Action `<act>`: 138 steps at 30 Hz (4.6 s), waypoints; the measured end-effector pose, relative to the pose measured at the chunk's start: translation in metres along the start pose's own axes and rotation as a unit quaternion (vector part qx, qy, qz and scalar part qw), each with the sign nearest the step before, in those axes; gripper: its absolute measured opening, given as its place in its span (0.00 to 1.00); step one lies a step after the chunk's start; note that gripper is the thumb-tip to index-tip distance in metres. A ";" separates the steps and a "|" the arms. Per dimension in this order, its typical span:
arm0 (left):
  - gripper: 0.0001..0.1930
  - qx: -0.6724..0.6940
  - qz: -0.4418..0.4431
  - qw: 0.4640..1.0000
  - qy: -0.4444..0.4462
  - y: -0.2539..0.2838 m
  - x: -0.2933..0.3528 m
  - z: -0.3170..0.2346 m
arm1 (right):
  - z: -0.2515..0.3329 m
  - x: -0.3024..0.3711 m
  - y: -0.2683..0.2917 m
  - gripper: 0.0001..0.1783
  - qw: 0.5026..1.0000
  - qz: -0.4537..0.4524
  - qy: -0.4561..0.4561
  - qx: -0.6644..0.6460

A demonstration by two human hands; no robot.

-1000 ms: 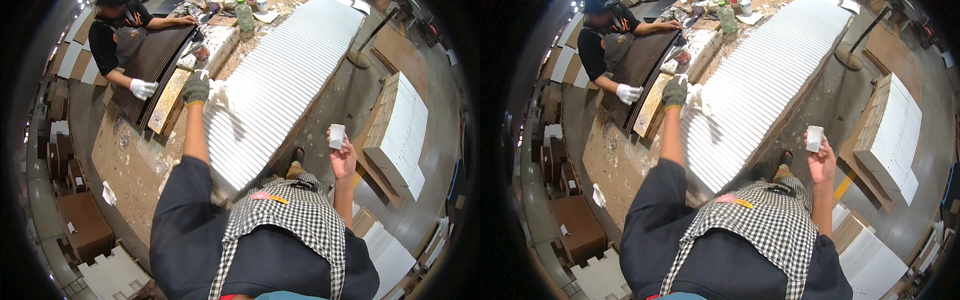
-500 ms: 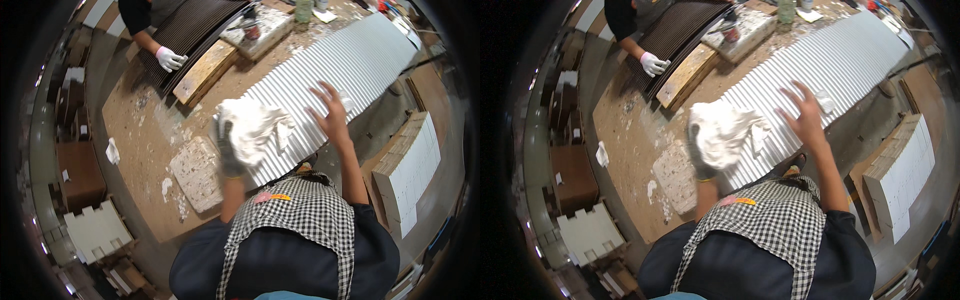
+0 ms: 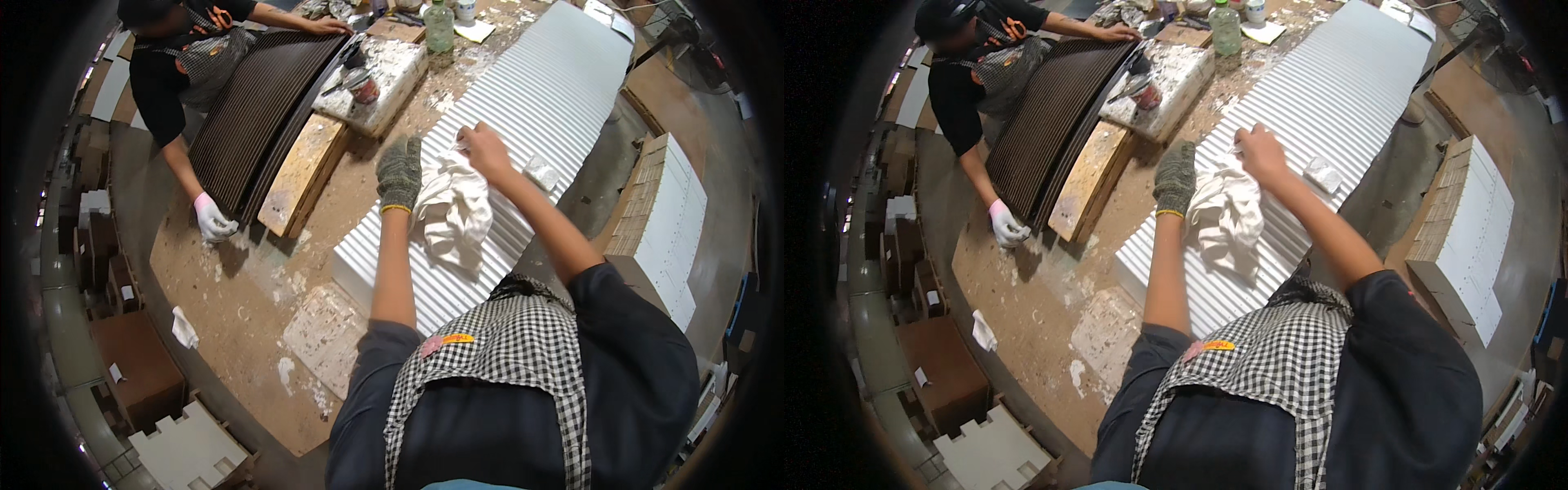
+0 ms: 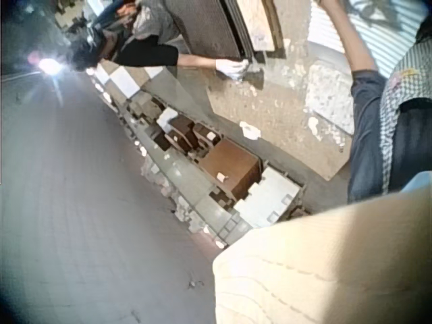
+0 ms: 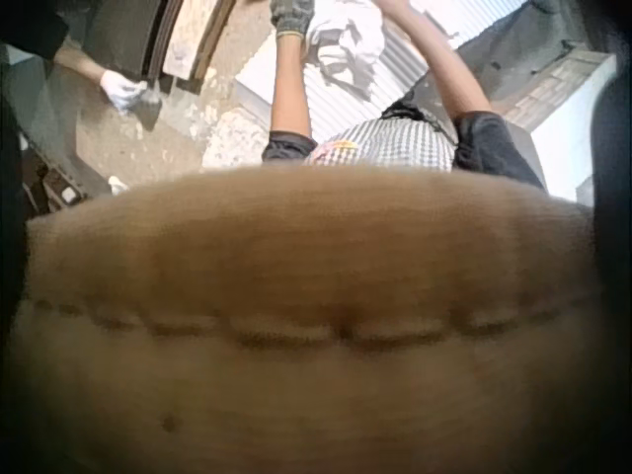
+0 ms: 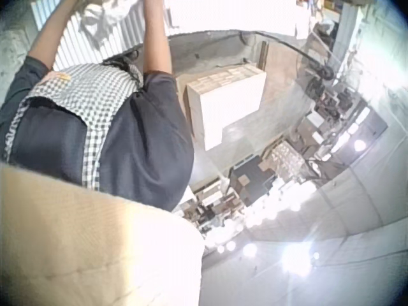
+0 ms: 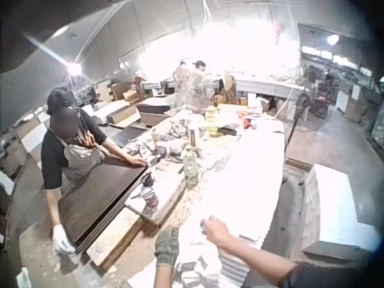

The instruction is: The person wipes a long white corrugated panel on a workbench using a white cloth. They repeatedly rub the surface, fold the cloth, and continue wiping along the length of the panel. Another person works on a dark panel nearby.

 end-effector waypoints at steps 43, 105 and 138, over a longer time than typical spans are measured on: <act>0.17 -0.189 -0.314 0.906 0.213 0.157 0.400 0.000 | 0.081 0.176 0.006 0.26 0.916 0.226 0.331 -0.015; 0.16 -0.128 -0.318 0.886 0.312 0.149 0.417 0.015 | 0.176 0.240 -0.027 0.29 0.767 0.465 0.432 -0.091; 0.43 0.219 0.208 0.909 0.286 0.015 0.170 0.188 | 0.056 0.181 0.039 0.17 0.976 -0.007 0.172 -0.133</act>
Point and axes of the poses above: each hand's wrist, its own x-axis away from the middle knuckle, its own y-axis out of the back of the hand, z = x × y, the point moved 8 cm from there along -x, towards the middle knuckle, and after that the axes turned 1 degree about -x, right-handed, at the moved point
